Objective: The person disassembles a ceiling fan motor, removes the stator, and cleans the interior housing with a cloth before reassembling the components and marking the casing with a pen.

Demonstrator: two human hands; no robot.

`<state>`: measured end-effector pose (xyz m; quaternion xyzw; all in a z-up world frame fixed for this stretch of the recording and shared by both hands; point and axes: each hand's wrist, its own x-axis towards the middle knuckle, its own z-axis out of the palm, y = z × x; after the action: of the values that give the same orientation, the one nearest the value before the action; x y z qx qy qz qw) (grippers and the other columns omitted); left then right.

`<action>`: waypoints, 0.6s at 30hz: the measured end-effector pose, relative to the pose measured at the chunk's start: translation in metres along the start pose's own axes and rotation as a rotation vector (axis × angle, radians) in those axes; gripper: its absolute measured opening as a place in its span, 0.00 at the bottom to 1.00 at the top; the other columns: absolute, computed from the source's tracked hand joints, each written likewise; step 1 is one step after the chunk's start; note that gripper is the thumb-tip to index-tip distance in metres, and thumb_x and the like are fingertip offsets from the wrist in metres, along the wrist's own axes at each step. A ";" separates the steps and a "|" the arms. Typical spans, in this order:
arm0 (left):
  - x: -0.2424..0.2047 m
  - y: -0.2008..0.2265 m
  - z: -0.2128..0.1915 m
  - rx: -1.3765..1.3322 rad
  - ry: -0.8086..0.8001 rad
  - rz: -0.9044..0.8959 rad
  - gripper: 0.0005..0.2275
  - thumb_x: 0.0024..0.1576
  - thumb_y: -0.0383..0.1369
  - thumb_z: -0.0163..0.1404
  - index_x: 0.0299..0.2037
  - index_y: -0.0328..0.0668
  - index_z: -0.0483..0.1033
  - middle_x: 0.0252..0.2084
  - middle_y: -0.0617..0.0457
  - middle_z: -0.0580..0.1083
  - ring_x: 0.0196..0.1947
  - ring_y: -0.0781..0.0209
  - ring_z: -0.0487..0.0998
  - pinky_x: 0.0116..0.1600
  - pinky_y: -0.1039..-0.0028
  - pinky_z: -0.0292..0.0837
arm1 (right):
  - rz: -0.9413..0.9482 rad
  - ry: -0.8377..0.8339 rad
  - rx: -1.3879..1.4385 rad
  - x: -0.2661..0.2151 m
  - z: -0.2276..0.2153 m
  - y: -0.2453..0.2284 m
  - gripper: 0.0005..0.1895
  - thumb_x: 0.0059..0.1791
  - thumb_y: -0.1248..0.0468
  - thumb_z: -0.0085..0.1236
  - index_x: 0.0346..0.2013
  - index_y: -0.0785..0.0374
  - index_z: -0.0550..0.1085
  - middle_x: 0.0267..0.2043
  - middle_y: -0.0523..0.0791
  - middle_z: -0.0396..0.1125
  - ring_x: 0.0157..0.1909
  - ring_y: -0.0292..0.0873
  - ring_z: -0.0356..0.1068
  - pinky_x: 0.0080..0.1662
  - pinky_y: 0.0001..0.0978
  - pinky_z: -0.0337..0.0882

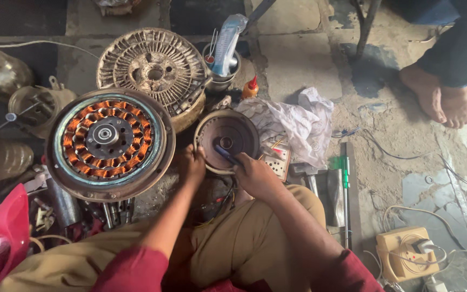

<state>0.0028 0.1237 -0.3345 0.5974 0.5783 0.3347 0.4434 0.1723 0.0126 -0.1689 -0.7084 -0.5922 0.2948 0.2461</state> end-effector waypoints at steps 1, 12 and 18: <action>-0.010 0.014 -0.010 0.021 0.076 0.094 0.20 0.70 0.42 0.41 0.60 0.31 0.69 0.52 0.39 0.78 0.50 0.49 0.80 0.54 0.64 0.75 | -0.013 -0.001 0.046 0.002 0.003 0.005 0.17 0.51 0.59 0.53 0.52 0.63 0.73 0.35 0.58 0.74 0.43 0.63 0.74 0.44 0.52 0.71; -0.043 0.122 -0.038 -1.344 -0.636 -0.235 0.16 0.67 0.41 0.42 0.60 0.42 0.66 0.59 0.43 0.74 0.61 0.51 0.75 0.62 0.58 0.73 | 0.347 -0.333 0.786 0.000 -0.014 -0.010 0.19 0.56 0.51 0.45 0.52 0.61 0.72 0.21 0.37 0.55 0.19 0.29 0.50 0.21 0.25 0.50; -0.024 0.058 0.015 -1.115 -0.323 -0.272 0.17 0.70 0.45 0.45 0.53 0.37 0.70 0.50 0.42 0.77 0.51 0.49 0.74 0.58 0.58 0.70 | 0.052 -0.161 0.362 0.006 0.004 0.004 0.18 0.59 0.52 0.49 0.45 0.65 0.71 0.26 0.47 0.66 0.26 0.44 0.65 0.31 0.38 0.64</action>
<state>0.0367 0.1016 -0.2842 0.2383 0.3117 0.4329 0.8116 0.1736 0.0179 -0.1753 -0.6418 -0.5287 0.4585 0.3136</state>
